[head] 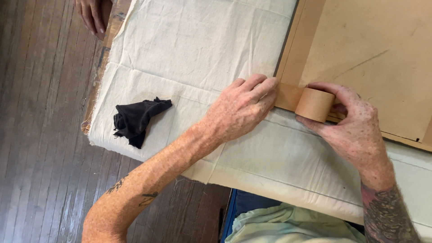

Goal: Applying adhesive tape and finishing the back of a wooden picture frame

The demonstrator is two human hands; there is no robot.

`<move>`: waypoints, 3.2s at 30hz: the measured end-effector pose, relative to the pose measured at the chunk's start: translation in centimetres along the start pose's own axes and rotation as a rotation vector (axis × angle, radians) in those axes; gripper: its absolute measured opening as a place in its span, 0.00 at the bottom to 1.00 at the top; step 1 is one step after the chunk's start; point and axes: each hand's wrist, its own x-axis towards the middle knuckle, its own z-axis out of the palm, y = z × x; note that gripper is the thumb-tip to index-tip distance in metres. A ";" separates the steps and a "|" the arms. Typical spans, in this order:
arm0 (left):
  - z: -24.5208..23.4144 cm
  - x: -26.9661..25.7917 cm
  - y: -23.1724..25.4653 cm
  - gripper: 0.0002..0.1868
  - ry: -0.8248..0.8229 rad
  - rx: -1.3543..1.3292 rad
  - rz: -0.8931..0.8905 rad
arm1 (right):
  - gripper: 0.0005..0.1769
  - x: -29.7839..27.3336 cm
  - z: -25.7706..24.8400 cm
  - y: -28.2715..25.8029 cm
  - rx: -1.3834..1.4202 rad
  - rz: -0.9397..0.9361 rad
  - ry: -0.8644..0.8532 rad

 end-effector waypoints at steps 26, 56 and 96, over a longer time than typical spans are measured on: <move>-0.8 0.1 -0.9 0.06 -0.036 -0.213 0.021 | 0.31 0.1 -0.8 0.6 -0.003 -0.143 -0.005; -3.3 2.4 0.8 0.03 -0.124 -0.241 -0.005 | 0.33 -9.9 -19.2 18.2 -0.181 -0.245 0.042; -2.9 0.9 0.1 0.06 -0.203 -0.157 -0.056 | 0.31 -9.6 -19.4 21.3 -0.220 -0.323 -0.003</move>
